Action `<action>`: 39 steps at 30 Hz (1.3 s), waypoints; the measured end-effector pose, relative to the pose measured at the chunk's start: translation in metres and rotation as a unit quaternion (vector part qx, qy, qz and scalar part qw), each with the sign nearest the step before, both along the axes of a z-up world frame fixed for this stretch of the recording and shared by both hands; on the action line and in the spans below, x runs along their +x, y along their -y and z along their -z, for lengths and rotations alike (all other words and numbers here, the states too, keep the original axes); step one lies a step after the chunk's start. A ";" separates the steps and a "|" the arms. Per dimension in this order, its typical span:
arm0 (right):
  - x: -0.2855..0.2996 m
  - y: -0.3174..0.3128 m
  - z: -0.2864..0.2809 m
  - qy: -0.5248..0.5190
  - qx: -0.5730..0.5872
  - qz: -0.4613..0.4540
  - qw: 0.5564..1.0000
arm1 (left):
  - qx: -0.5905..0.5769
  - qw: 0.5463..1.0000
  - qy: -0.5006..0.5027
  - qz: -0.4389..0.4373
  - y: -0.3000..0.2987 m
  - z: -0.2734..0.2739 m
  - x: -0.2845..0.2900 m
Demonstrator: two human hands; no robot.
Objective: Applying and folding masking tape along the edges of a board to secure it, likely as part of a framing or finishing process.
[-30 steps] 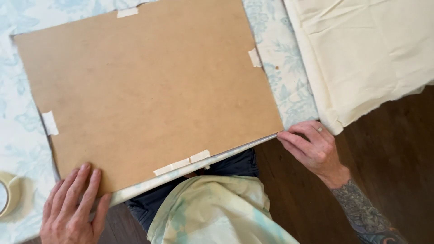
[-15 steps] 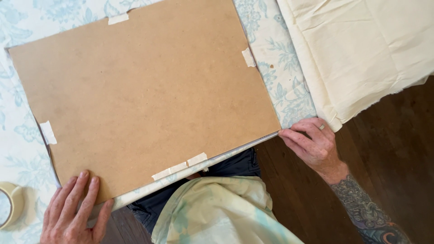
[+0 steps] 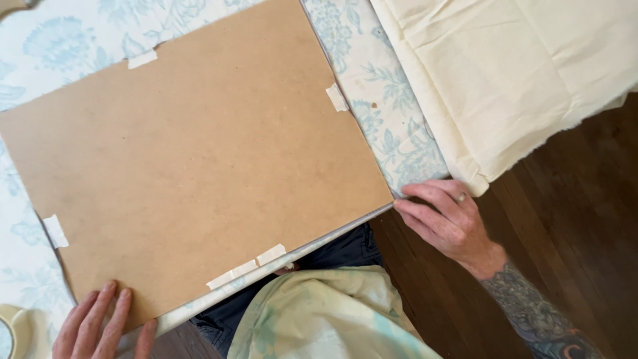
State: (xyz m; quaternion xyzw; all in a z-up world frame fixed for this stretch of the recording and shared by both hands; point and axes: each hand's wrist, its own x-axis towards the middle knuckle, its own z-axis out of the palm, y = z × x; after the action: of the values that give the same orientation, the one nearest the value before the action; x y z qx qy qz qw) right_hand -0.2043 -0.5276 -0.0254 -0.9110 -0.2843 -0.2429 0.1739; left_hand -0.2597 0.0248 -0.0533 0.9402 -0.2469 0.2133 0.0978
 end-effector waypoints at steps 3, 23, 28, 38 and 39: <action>0.008 0.001 -0.010 0.009 -0.018 -0.043 0.999 | 0.010 0.995 -0.044 -0.093 0.007 -0.007 -0.005; 0.039 0.041 -0.029 0.032 -0.095 -0.196 0.976 | 0.051 0.951 -0.086 0.291 0.296 -0.038 0.106; 0.045 0.041 -0.030 0.034 -0.087 -0.199 0.976 | 0.017 0.961 -0.057 0.272 0.305 -0.047 0.110; 0.044 0.033 -0.028 -0.004 -0.040 -0.185 0.982 | -0.001 0.969 -0.035 0.243 0.304 -0.038 0.097; 0.042 0.031 -0.027 -0.002 -0.041 -0.189 0.981 | -0.002 0.970 -0.033 0.239 0.302 -0.038 0.096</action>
State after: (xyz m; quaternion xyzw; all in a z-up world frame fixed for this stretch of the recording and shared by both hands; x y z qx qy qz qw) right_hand -0.1622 -0.5582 0.0021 -0.8477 -0.4609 -0.1918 0.1795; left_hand -0.1639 -0.2773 -0.0151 0.8603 -0.4610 0.1525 0.1556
